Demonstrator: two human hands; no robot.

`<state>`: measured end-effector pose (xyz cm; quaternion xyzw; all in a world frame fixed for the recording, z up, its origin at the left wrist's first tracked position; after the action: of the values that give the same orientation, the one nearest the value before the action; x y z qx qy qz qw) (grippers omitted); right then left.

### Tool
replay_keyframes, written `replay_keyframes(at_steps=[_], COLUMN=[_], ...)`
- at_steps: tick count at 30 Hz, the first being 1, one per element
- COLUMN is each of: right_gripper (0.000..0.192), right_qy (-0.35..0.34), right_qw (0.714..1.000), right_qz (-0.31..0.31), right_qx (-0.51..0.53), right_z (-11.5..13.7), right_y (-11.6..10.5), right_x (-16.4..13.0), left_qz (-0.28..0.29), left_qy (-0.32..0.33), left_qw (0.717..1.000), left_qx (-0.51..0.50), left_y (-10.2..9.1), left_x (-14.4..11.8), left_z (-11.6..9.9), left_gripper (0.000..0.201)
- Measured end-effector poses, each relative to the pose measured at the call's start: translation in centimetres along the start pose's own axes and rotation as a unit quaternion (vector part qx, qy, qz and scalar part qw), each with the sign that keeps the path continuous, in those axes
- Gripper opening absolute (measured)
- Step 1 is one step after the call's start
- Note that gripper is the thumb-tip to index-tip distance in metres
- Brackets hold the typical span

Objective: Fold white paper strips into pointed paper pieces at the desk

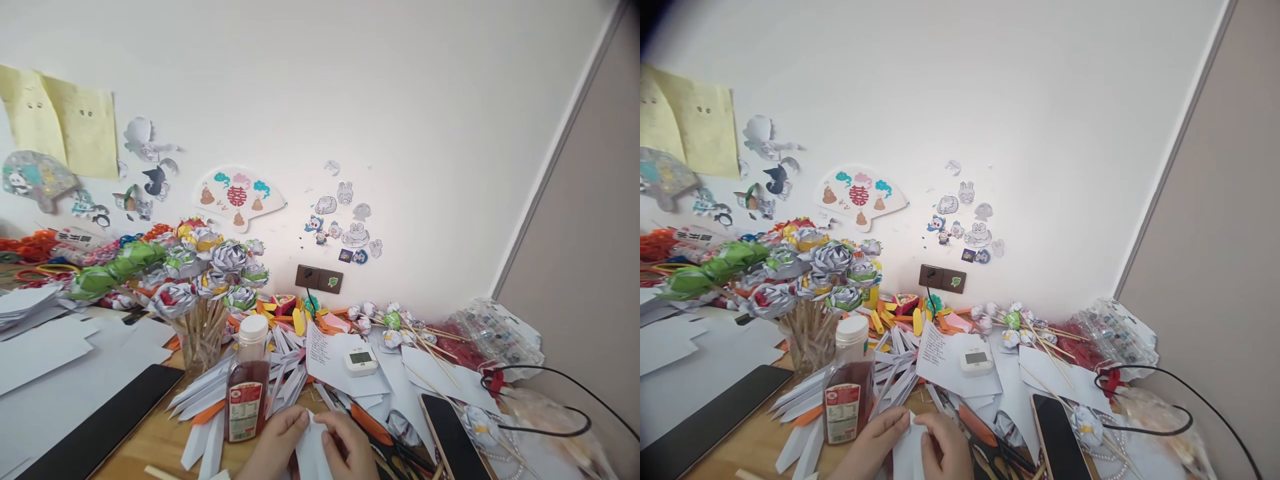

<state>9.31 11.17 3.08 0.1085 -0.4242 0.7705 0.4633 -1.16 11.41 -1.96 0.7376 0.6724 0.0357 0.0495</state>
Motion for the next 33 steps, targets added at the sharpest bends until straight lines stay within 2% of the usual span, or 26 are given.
replay_keyframes(at_steps=[7, 11, 15, 19, 24, 28, 33], right_gripper=[0.023, 0.023, 0.022, 0.021, 0.015, 0.012, 0.021], right_qy=[0.002, 0.022, 0.03, 0.056, 0.073, 0.096, 0.093], right_qw=[1.0, 0.999, 0.999, 0.997, 0.997, 0.995, 0.994], right_qz=[-0.001, -0.004, -0.008, -0.032, 0.019, 0.034, 0.025], right_qx=[0.007, 0.028, 0.036, 0.029, -0.002, -0.012, 0.045], right_z=[0.3, 0.0, -0.3, -1.4, -2.1, -2.5, -2.2], right_y=[-0.1, -0.1, 0.0, -0.2, 0.9, 1.2, 0.8], right_x=[0.4, 0.3, 0.0, -0.4, -0.1, -0.2, -0.2], left_qz=[-0.002, -0.022, -0.001, 0.009, 0.032, 0.022, 0.016], left_qy=[0.011, 0.013, 0.022, 0.022, 0.033, 0.034, 0.038], left_qw=[1.0, 1.0, 0.997, 0.988, 0.972, 0.965, 0.966], left_qx=[-0.008, 0.0, 0.077, 0.153, 0.23, 0.26, 0.254], left_y=[-0.3, -0.5, 0.0, 0.2, 1.0, 0.9, 0.6], left_x=[0.1, -0.1, -0.1, 0.0, 0.0, -0.1, -0.1], left_z=[-0.1, -0.6, -1.4, -1.2, -0.9, -1.1, -1.1], left_gripper=[0.037, 0.035, 0.033, 0.032, 0.031, 0.031, 0.034])
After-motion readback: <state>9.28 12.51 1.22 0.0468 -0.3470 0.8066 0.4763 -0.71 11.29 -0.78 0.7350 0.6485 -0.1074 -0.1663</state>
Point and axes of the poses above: each hand's wrist, its own x-axis towards the middle knuckle, its own y-axis out of the palm, z = x × y, the point moved 9 cm from there along x, towards the middle knuckle, and after that the axes turned 9 degrees about z, right-handed, at the moved point
